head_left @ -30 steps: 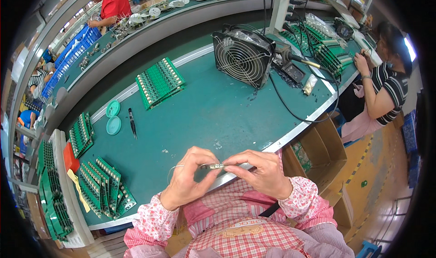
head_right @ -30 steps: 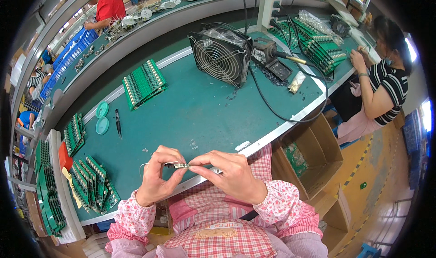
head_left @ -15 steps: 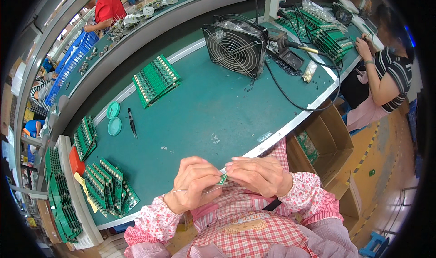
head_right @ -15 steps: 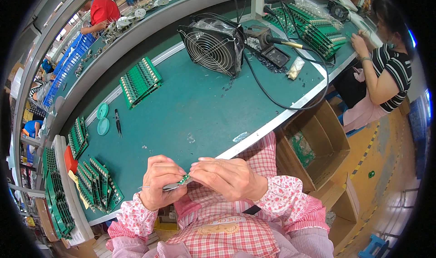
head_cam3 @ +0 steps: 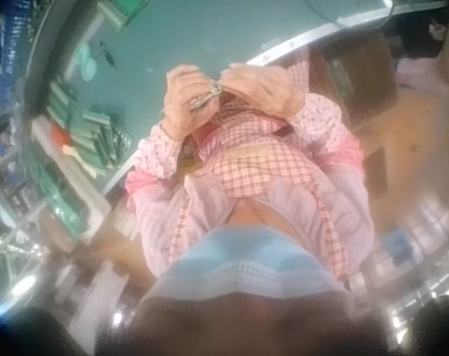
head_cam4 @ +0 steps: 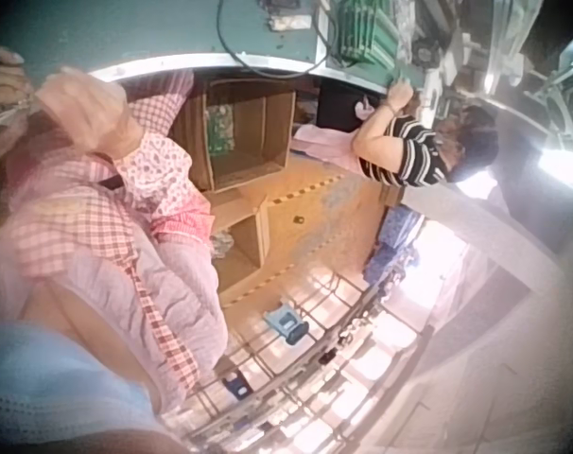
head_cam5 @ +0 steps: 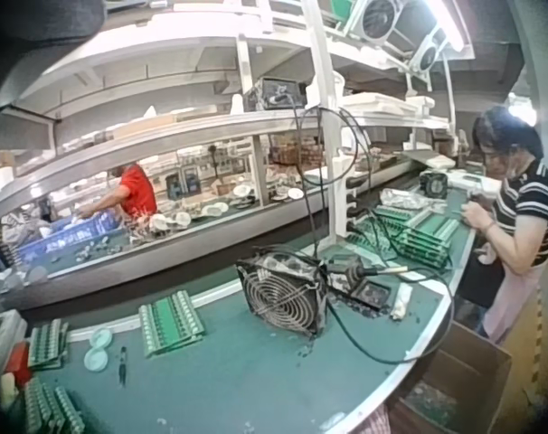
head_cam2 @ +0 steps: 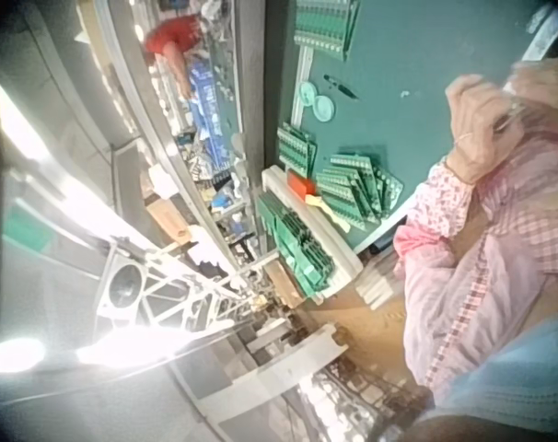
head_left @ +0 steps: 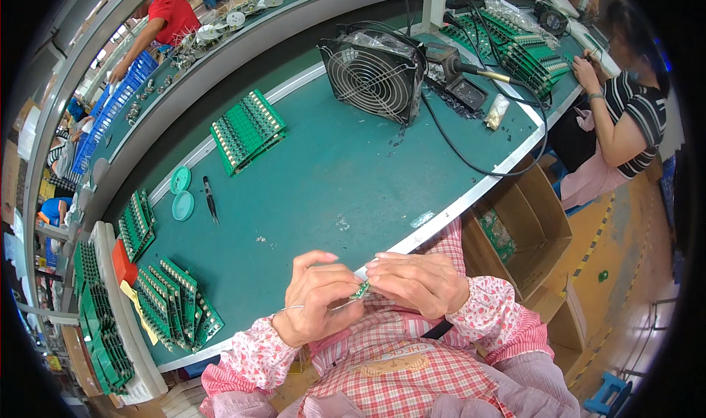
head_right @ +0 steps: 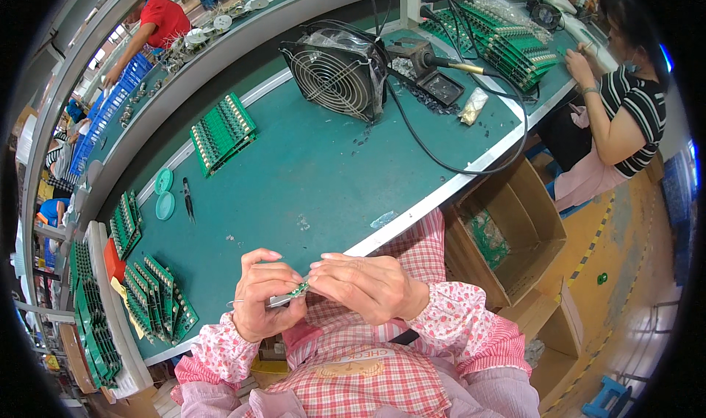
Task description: The person attaches components to small circuit boards and solders them using a soldering iron and solder wire by hand, then solders components across a larger circuit board panel.
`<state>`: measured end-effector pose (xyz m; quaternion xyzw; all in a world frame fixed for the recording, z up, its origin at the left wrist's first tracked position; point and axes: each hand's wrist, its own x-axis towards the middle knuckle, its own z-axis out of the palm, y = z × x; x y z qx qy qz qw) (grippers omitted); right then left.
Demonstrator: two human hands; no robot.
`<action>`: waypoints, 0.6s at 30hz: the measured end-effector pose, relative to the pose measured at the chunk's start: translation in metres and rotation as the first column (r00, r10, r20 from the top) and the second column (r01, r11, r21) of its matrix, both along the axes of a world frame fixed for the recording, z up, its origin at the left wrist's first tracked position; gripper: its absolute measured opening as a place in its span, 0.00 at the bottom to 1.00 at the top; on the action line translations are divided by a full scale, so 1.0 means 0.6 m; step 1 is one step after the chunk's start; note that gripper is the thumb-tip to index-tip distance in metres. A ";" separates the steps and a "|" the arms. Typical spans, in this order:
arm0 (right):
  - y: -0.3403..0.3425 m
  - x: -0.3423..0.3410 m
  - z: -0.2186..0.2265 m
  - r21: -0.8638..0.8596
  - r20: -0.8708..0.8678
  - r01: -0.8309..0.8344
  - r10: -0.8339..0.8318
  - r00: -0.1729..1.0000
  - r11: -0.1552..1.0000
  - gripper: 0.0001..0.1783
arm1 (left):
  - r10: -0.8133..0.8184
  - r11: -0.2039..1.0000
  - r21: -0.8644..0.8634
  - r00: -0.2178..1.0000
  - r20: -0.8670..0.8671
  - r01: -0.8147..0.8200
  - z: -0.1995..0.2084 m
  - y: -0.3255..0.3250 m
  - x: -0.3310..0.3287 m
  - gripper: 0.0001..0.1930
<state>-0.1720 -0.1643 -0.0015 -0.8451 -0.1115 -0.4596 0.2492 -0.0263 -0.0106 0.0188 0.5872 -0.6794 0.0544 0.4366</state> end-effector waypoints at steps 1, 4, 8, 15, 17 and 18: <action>0.000 0.001 0.000 0.009 0.008 0.010 -0.010 1.000 1.000 0.13 | -0.001 1.000 0.017 1.000 0.003 0.001 0.001 -0.001 0.000 0.19; 0.003 0.008 0.004 0.121 -0.097 0.082 -0.071 0.993 0.989 0.12 | 0.015 1.000 -0.009 0.968 -0.252 -0.018 -0.020 -0.014 0.004 0.17; 0.006 0.008 0.008 0.278 -0.142 0.076 -0.037 0.989 0.958 0.10 | 0.025 0.999 0.047 0.851 -0.525 -0.001 -0.025 -0.013 -0.003 0.15; 0.019 0.005 0.013 0.429 -0.229 0.128 -0.030 0.973 0.894 0.08 | 0.028 0.995 0.091 0.820 -0.572 0.030 -0.018 -0.011 -0.005 0.14; 0.019 0.006 0.014 0.432 -0.245 0.136 -0.030 0.969 0.892 0.08 | 0.022 0.996 0.085 0.848 -0.530 0.027 -0.020 -0.011 -0.001 0.14; 0.019 0.006 0.013 0.409 -0.233 0.141 -0.047 0.971 0.901 0.08 | 0.022 0.996 0.084 0.848 -0.529 0.027 -0.020 -0.012 0.000 0.14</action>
